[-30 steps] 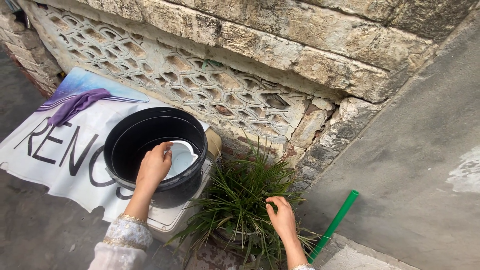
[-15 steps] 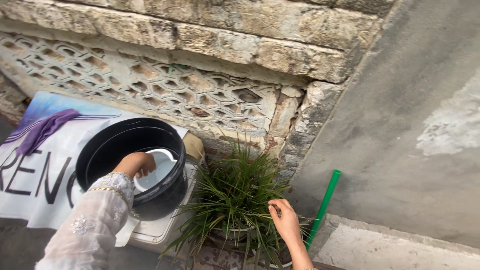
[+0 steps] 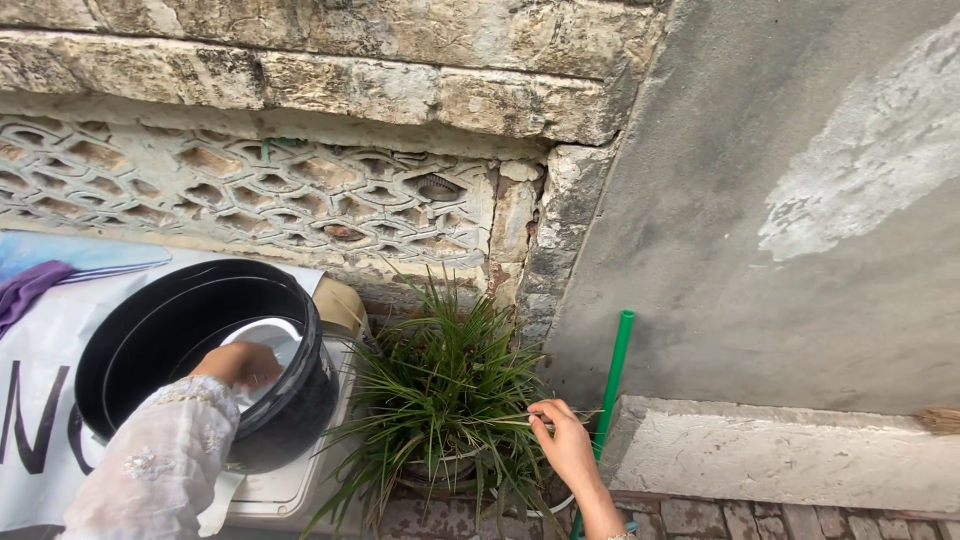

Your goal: The person is plucking dead leaves or cleaning a small green plant and then wiping the rim of a nearby water bucket.

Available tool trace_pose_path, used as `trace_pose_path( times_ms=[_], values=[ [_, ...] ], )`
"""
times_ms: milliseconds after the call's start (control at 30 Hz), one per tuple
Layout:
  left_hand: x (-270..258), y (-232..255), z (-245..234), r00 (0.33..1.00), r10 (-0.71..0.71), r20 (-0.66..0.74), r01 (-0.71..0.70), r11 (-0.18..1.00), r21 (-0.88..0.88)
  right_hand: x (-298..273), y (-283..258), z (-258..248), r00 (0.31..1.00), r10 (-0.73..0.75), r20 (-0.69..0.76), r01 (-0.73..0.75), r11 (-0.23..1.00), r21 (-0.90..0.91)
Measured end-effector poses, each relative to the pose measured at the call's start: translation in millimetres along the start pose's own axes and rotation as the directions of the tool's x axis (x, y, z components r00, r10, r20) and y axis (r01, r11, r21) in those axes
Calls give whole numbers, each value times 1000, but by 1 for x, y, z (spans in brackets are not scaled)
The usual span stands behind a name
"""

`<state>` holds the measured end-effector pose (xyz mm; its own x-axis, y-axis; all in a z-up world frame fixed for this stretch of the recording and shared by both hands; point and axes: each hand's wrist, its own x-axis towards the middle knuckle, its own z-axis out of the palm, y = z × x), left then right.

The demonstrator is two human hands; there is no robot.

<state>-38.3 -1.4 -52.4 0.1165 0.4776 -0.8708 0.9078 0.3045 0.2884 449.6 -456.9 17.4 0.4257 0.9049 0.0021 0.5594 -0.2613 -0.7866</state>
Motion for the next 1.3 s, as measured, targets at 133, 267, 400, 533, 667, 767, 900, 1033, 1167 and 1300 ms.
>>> trace_pose_path(
  times_ms=[133, 267, 400, 533, 667, 767, 900, 1033, 1167, 1300],
  values=[
    [-75, 28, 17, 995, -15, 99, 27, 992, -122, -5, -1, -2, 999, -35, 28, 34, 999, 35],
    [-138, 48, 10, 993, 115, 39, -98, 948, -304, -9, -1, -3, 988, -43, 150, 44, 999, -1],
    [-149, 45, -22, 956, 292, 17, -220, 755, -618, -9, -9, -1, 982, -44, 181, 45, 999, -4],
    [-199, 80, -29, 885, 465, -15, -342, 630, -697, -3, -10, 10, 975, -56, 214, 45, 997, 55],
    [-251, 135, -3, 789, 613, -29, -482, 590, -647, -1, -12, 17, 963, -117, 241, 96, 991, 97],
    [-254, 167, 25, 822, 566, -55, -509, 690, -514, -2, -17, 18, 963, -111, 247, 97, 993, 67],
    [-204, 187, 49, 875, 472, -107, -481, 819, -313, -6, -15, 14, 965, -111, 236, 99, 993, 59],
    [-153, 192, 66, 892, 447, -63, -450, 870, -204, -9, -7, 9, 966, -70, 249, 56, 996, 62],
    [-83, 187, 76, 930, 367, -22, -366, 921, -136, -11, 4, 7, 970, -81, 230, 69, 996, 62],
    [-33, 186, 86, 980, 165, 111, -165, 986, -7, -11, 17, 10, 970, -93, 225, 79, 994, 70]
  ],
)
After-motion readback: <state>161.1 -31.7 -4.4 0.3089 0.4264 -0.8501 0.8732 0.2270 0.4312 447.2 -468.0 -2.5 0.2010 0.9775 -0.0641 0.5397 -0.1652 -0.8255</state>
